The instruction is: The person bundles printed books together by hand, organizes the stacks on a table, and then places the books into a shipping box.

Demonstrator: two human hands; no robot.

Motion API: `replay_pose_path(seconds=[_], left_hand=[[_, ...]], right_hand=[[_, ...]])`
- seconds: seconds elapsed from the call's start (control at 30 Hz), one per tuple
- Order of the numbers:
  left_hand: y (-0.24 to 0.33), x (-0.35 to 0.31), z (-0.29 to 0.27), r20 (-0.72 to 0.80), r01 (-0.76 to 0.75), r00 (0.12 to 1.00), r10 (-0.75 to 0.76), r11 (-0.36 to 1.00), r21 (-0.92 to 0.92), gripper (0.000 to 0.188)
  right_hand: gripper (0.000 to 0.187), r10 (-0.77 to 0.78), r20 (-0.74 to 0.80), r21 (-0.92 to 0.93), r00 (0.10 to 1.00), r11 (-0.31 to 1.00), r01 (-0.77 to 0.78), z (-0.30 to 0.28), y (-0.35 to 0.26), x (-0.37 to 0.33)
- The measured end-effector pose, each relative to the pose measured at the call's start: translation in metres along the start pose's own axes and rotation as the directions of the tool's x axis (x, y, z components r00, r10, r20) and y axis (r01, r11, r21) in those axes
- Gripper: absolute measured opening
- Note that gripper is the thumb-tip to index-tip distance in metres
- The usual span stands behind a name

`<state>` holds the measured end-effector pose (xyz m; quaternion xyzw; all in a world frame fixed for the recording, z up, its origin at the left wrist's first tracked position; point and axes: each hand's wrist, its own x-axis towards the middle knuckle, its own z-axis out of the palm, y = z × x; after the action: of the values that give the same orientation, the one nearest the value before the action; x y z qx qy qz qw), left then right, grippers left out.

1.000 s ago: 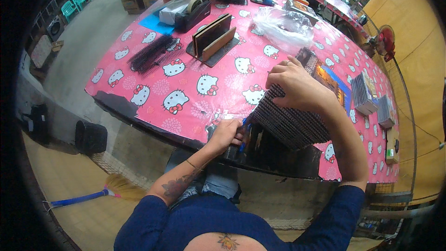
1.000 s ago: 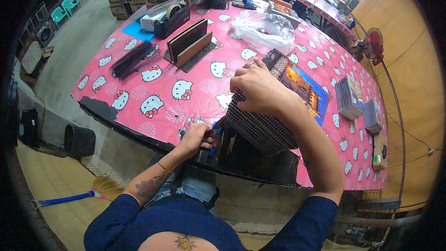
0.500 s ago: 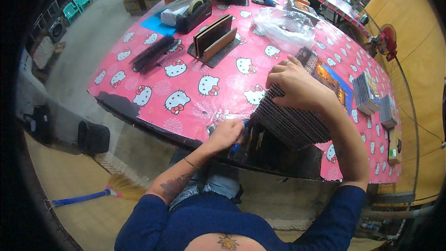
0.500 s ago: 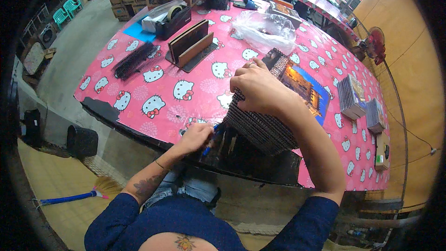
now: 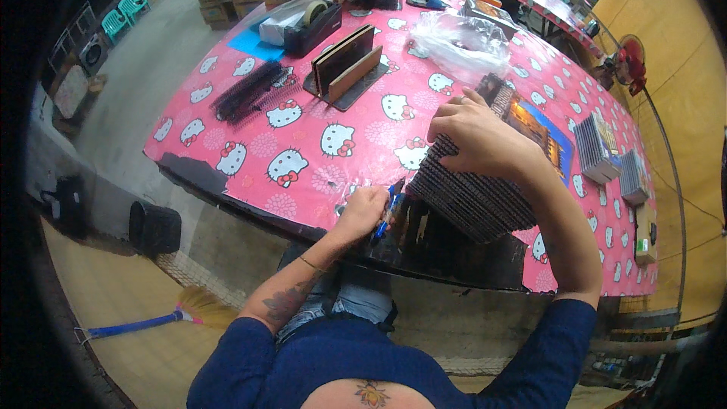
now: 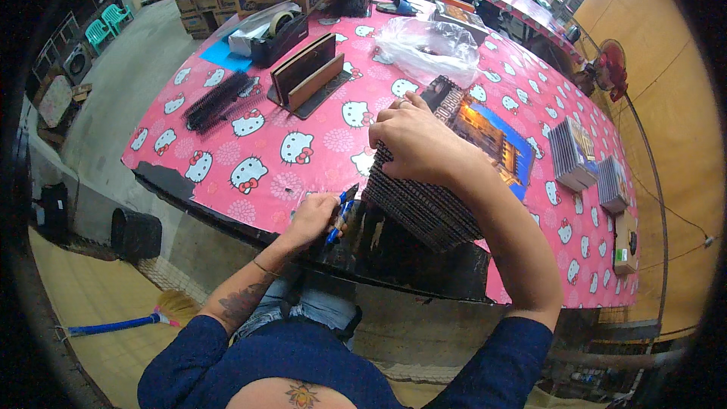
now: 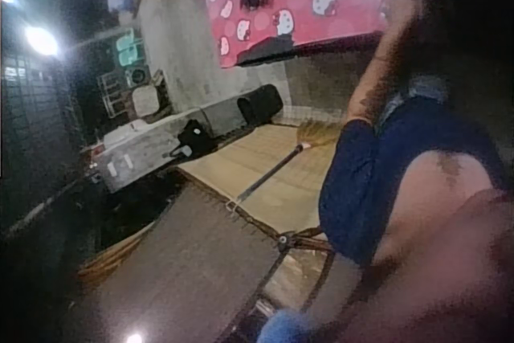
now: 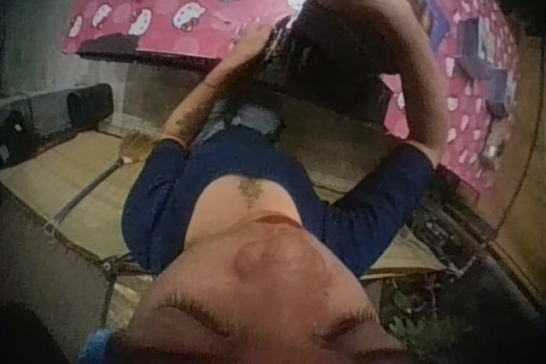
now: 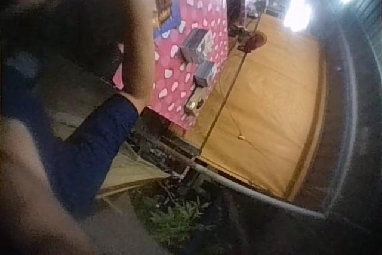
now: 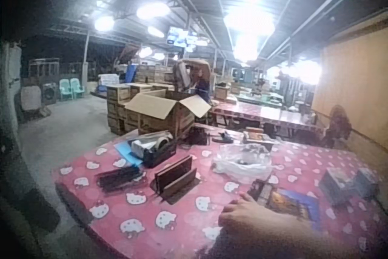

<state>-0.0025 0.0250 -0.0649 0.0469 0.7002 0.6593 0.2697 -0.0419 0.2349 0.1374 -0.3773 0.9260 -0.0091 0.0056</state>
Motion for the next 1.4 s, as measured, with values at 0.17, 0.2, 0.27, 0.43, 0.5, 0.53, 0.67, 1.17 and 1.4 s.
replay_pose_path(seconds=[0.17,0.2,0.27,0.43,0.5,0.53,0.67,1.17,1.4], left_hand=[[-0.001,-0.003,0.006,0.091,0.181,0.983,-0.158,0.91,-0.374,0.025],[-0.001,-0.004,0.008,0.065,0.172,0.985,-0.159,0.921,-0.35,0.025],[-0.005,-0.002,0.008,0.063,0.144,0.989,-0.13,0.943,-0.301,0.025],[-0.01,0.0,0.012,-0.015,-0.317,0.904,0.426,0.696,0.644,0.027],[0.024,-0.022,0.032,-0.029,-0.219,0.912,0.41,0.546,0.809,0.03],[0.026,-0.024,0.034,-0.02,-0.216,0.907,0.42,0.506,0.835,0.03],[-0.001,0.0,0.004,0.049,-0.043,0.998,0.028,0.949,0.313,0.026],[0.031,-0.015,0.025,0.131,-0.256,0.937,0.324,0.381,0.889,0.029],[0.015,0.006,-0.01,0.202,0.19,0.96,-0.192,0.981,0.032,0.028]], right_hand=[[0.034,0.014,-0.005,-0.001,1.0,1.0,-0.014,0.001,-0.001,-0.001],[0.034,0.018,-0.004,-0.001,1.0,1.0,-0.018,0.0,-0.001,-0.001],[0.033,0.012,0.018,-0.005,1.0,1.0,-0.012,-0.002,-0.002,0.0],[0.032,0.003,0.028,-0.007,1.0,1.0,-0.002,0.0,-0.002,0.001],[0.031,0.009,0.03,-0.02,1.0,1.0,-0.009,0.0,-0.001,0.0],[0.031,0.011,0.022,-0.016,1.0,1.0,-0.01,0.0,-0.002,0.0],[0.031,0.017,0.012,-0.009,1.0,1.0,-0.017,-0.001,-0.003,0.0],[0.031,0.0,-0.019,-0.005,1.0,1.0,0.0,0.003,0.002,0.0],[0.031,-0.007,-0.021,0.009,1.0,1.0,0.007,0.003,0.001,0.0]])
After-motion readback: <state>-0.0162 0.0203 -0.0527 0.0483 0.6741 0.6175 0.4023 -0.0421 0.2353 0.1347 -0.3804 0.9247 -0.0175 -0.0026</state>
